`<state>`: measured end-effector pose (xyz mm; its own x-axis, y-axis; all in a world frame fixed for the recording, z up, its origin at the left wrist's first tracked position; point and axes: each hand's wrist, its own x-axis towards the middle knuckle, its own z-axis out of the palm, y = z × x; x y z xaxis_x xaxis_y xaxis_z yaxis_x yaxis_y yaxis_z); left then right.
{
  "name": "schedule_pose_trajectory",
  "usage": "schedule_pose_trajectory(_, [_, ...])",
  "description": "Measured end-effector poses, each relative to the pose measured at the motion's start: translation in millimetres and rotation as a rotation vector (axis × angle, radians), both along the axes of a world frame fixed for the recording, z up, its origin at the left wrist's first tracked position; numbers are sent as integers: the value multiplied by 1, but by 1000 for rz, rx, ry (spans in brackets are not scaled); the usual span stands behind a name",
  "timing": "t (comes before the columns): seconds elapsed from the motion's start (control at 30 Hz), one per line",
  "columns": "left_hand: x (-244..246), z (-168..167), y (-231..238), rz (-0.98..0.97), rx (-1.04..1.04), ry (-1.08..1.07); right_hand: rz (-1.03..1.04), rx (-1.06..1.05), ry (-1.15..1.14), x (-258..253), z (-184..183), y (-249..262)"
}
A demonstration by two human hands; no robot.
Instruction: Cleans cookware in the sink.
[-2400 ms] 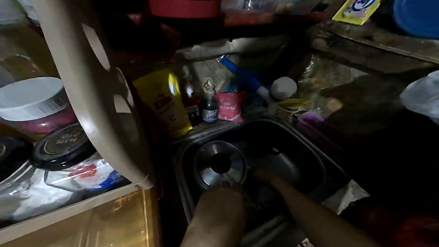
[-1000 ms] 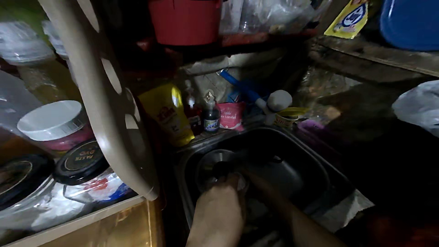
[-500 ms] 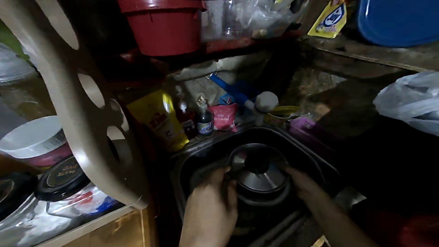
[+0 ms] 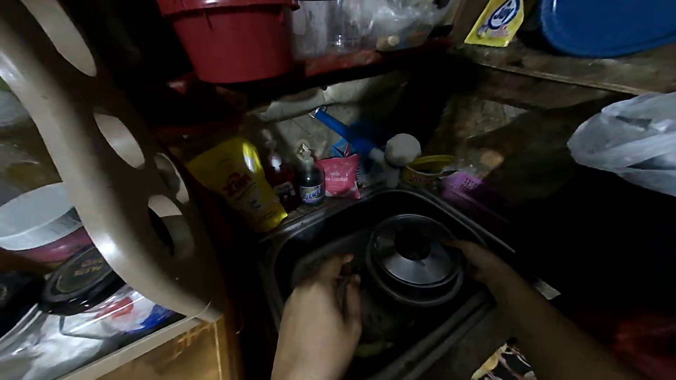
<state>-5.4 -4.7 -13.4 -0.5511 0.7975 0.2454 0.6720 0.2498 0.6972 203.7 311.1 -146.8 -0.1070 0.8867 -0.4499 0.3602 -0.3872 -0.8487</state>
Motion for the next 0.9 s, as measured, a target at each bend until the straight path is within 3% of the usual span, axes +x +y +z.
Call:
schedule_pose_trajectory(0.17, [0,-1,1,-5,20,-9,6,25,-160,4,-15,23])
schedule_pose_trajectory(0.23, [1,1,1,-54,-68,-16,18,23,-210,3,-17,30])
schedule_pose_trajectory(0.4, [9,19,4,-382,-838,-55,78,87,-226,-1,-12,29])
schedule_pose_trajectory(0.47, [13,12,4,-489,-956,-58,84,115,-252,0,-7,25])
schedule_pose_trajectory(0.67, [14,8,5,-510,-893,-35,101,71,-305,0,24,14])
schedule_pose_trajectory(0.9, [19,12,2,-522,-888,-48,101,127,-449,-8,19,20])
